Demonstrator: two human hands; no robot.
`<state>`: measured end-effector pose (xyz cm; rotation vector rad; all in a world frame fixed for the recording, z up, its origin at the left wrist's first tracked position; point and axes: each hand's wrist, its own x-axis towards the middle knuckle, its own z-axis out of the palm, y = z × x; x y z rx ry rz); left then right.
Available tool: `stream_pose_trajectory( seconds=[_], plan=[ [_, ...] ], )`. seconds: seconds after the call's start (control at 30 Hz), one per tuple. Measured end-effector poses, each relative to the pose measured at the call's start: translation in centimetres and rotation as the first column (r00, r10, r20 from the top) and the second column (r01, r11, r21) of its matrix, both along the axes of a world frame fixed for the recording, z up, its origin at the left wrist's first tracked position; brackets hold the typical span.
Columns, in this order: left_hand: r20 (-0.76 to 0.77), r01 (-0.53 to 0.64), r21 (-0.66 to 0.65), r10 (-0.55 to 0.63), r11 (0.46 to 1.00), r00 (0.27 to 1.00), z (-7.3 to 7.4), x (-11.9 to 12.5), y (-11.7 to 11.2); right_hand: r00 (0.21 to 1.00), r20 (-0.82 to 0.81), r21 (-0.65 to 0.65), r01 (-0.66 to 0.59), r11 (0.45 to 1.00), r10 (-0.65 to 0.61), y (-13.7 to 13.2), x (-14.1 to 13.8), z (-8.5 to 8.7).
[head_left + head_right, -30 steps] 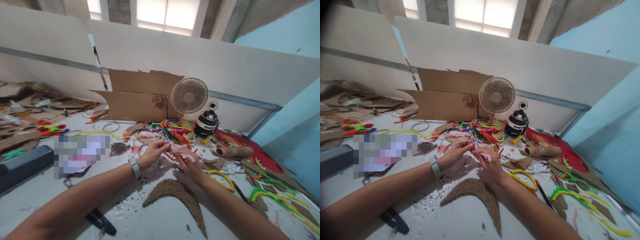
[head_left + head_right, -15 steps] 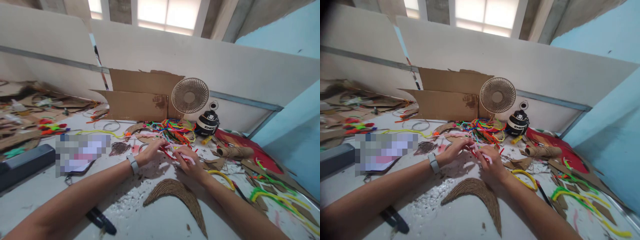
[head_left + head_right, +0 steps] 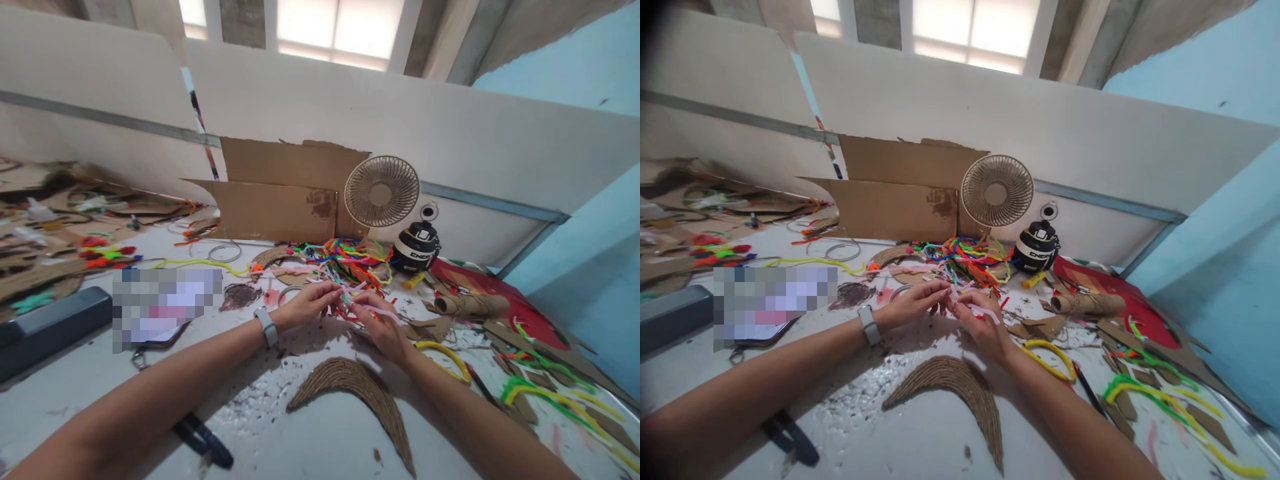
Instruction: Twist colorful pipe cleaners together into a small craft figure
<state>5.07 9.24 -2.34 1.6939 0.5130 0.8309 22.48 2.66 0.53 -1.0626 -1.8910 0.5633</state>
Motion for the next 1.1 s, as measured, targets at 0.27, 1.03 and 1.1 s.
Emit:
stream_pose_trajectory(
  seconds=[0.27,1.03,1.1],
  plan=[
    [0.010,-0.019,0.048,0.018,0.999,1.000,-0.5,0.1,0.3,0.915,-0.337,-0.308,0.113,0.945,-0.220,1.3,-0.1,-0.7],
    [-0.208,-0.100,0.445,0.212,0.890,0.955,-0.1,0.2,-0.9,0.862,-0.492,-0.667,-0.286,0.688,-0.119,2.3,0.6,-2.1],
    [-0.214,-0.082,0.428,0.189,0.900,0.958,-0.1,0.2,-0.8,0.867,-0.482,-0.673,-0.273,0.687,-0.128,2.4,0.6,-2.3]
  ],
)
